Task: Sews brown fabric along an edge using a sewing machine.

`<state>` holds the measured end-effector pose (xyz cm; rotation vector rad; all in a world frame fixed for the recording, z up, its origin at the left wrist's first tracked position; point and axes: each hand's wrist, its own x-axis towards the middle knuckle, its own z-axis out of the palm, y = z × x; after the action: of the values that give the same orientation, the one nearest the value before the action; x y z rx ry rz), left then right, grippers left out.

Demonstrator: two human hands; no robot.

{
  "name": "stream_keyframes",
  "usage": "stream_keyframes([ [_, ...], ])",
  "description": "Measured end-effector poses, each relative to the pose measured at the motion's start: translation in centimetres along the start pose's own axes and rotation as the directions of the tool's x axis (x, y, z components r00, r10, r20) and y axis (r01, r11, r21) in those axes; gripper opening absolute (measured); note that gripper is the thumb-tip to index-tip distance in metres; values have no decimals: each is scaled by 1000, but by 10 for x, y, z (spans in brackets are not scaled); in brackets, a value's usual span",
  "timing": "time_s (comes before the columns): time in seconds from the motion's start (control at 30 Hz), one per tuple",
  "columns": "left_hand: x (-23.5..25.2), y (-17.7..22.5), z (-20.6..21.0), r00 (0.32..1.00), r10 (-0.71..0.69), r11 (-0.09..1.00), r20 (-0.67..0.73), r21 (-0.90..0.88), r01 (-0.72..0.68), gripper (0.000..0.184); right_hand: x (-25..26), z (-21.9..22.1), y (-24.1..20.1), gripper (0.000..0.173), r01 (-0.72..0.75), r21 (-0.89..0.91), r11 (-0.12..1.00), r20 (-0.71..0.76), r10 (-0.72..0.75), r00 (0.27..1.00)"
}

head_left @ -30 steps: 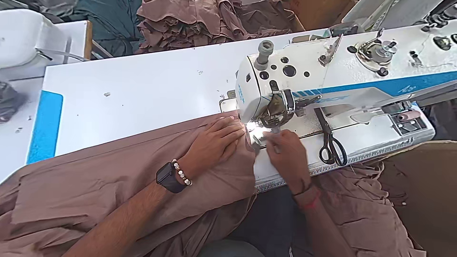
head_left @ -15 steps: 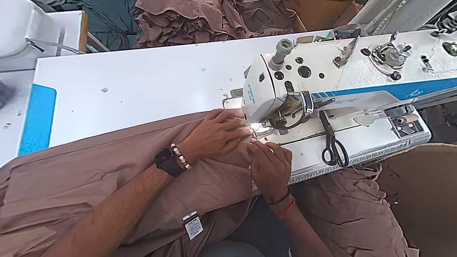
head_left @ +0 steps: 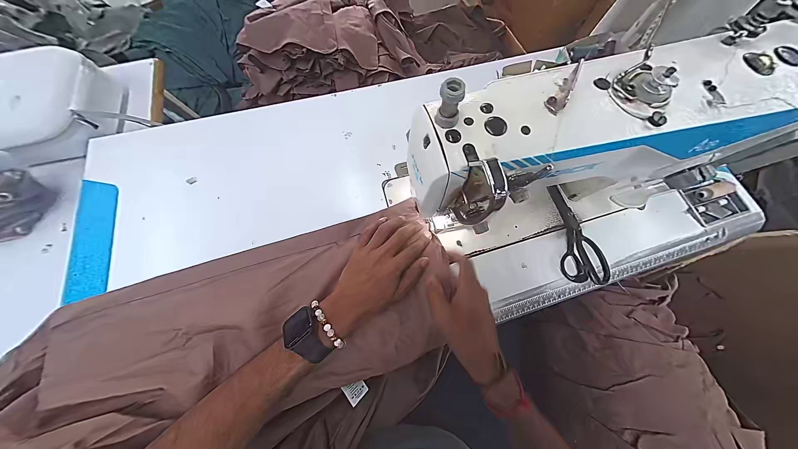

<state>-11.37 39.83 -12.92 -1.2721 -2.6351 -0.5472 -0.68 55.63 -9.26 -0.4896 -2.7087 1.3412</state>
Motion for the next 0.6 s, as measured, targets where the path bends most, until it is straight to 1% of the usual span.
stream_keyframes([
  [0.03,0,1,0,1000,2,1000,-16,8,-1,42,-16,3,5,44,-17,103,995,15,15,1000],
  [0.07,2,2,1,999,7,1000,-36,24,-6,41,-28,5,8,42,-16,194,981,-10,18,1000],
  [0.13,5,3,2,996,27,998,-87,59,-22,38,-32,-2,9,39,-18,285,958,-45,32,998],
  [0.17,7,3,2,993,48,996,-107,78,-40,36,-28,-4,8,39,-3,270,963,-66,22,998],
  [0.23,13,0,0,986,106,988,-128,127,-89,34,-17,-4,6,40,31,176,984,-103,-13,995],
  [0.27,12,2,-1,988,106,985,-114,150,-89,34,-14,-4,6,41,19,129,991,-98,-7,995],
  [0.3,9,6,-2,993,85,983,-85,167,-69,34,-13,-4,6,42,-7,87,996,-79,14,997],
  [0.37,3,15,0,997,12,985,-73,172,1,35,-15,-6,7,47,-57,39,998,-45,58,997],
  [0.4,-1,18,2,997,-32,986,-72,159,43,36,-18,-8,7,48,-82,60,995,-15,83,996],
  [0.47,-5,20,3,994,-89,987,-55,130,96,38,-26,-11,8,47,-90,174,981,26,87,996],
  [0.53,-4,16,3,995,-79,988,-54,130,86,38,-33,-12,7,45,-73,254,964,22,70,997],
  [0.6,-2,10,2,997,-45,990,-55,130,52,37,-38,-15,3,45,-46,258,965,-8,50,999],
])
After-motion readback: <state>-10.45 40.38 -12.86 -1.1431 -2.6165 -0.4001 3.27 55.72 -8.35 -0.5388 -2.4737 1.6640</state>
